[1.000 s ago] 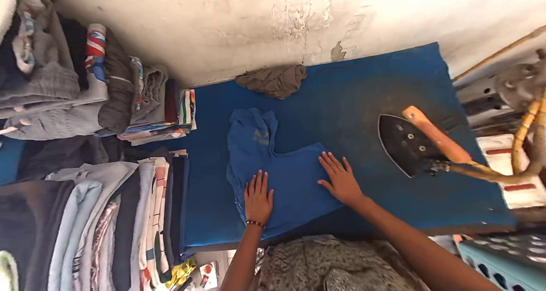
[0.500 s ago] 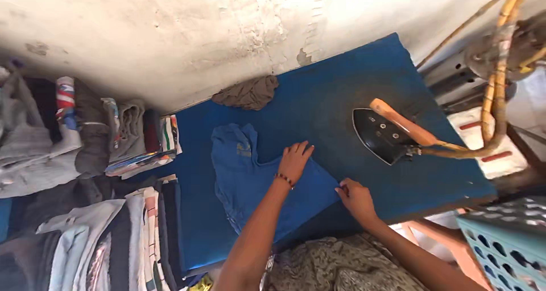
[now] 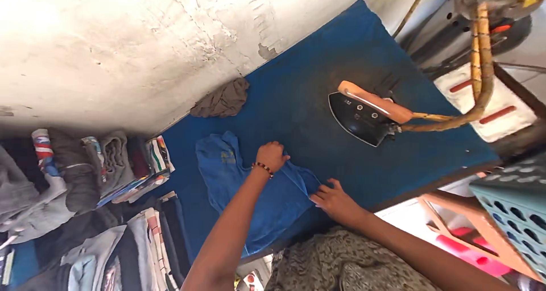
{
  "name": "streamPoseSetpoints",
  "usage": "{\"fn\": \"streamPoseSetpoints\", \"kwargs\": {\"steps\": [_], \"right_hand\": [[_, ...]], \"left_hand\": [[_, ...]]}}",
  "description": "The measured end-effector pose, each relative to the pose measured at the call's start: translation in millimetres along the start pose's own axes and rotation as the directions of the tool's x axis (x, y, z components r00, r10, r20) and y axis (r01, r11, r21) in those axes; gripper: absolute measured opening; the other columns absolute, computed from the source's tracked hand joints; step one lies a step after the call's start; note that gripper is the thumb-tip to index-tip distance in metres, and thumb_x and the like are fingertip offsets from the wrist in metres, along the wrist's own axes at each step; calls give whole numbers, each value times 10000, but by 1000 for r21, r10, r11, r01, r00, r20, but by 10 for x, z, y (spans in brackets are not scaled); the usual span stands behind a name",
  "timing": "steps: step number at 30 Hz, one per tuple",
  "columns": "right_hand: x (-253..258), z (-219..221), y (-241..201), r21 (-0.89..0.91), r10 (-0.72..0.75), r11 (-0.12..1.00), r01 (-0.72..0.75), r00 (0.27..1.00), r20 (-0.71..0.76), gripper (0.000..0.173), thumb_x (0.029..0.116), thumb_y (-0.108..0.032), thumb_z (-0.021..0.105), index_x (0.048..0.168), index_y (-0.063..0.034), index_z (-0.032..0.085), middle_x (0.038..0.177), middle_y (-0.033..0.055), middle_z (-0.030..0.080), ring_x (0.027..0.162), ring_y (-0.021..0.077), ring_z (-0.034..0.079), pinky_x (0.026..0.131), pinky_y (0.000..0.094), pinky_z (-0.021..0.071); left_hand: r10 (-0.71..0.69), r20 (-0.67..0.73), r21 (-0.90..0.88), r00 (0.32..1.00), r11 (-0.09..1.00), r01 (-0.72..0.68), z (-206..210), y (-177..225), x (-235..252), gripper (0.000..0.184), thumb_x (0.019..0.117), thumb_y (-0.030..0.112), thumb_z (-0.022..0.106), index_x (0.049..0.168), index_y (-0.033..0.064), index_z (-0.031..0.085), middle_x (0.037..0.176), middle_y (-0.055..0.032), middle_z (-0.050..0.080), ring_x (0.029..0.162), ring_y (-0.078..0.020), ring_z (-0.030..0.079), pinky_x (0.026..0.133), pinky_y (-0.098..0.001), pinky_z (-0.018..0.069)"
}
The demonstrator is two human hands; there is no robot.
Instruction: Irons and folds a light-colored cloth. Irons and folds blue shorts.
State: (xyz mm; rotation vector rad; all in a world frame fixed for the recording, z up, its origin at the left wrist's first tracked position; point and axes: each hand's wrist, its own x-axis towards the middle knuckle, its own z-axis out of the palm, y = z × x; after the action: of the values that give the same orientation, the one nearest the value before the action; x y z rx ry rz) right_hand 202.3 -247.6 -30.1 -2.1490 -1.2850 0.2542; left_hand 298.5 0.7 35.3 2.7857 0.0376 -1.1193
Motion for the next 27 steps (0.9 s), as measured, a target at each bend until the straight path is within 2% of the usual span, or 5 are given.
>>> {"fn": "streamPoseSetpoints", "kwargs": {"steps": [6, 11, 17, 23, 27], "right_hand": [[-12, -69, -9, -40, 31, 999, -31, 1000, 0, 170, 915, -36, 686, 1082, -54, 715, 795, 106, 721, 807, 334, 724, 859, 587, 519], [37, -342, -45, 234, 521, 796, -558, 829, 204, 327, 1041, -114, 551, 1314, 57, 612, 1025, 246, 738, 977, 435, 718, 964, 603, 490], [68, -404, 148, 472, 749, 445, -761, 606, 270, 411, 951, -28, 667, 1337, 57, 555, 1203, 212, 685, 1011, 291, 712, 904, 421, 576], [350, -1512, 799, -145, 497, 823, -550, 819, -285, 504, 882, -135, 785, 1310, 63, 606, 1334, 386, 551, 1241, 647, 485, 938, 822, 361], [682, -2043, 1350, -129, 763, 613, -779, 627, -159, 857, 852, -275, 860, 1494, 23, 376, 1152, 405, 611, 1064, 647, 585, 847, 802, 436]], "left_hand": [[-261, 30, -124, 965, 957, 263, -98, 133, 15, 409, 939, 23, 632, 1347, 35, 599, 1225, -252, 675, 1155, -441, 650, 931, -625, 519], [-361, -53, -440, 931, 845, 303, -25, 0, 115, 221, 1019, 42, 543, 1188, -38, 660, 1258, -277, 622, 1103, -414, 660, 934, -563, 547], [-480, -370, -829, 795, 558, -48, 480, 182, -17, 343, 1022, 26, 543, 1359, -36, 536, 1392, -269, 524, 1098, -337, 650, 931, -453, 556], [-566, -590, -627, 576, 771, 116, 1735, -2, -1254, 440, 971, 171, 639, 1302, -117, 601, 1431, -338, 520, 1335, -495, 513, 1112, -583, 426], [-918, -181, -853, 353, 325, 408, 2439, -222, -2047, 515, 931, 210, 755, 1303, -107, 593, 1330, -358, 559, 1231, -503, 562, 1046, -626, 442]]}}
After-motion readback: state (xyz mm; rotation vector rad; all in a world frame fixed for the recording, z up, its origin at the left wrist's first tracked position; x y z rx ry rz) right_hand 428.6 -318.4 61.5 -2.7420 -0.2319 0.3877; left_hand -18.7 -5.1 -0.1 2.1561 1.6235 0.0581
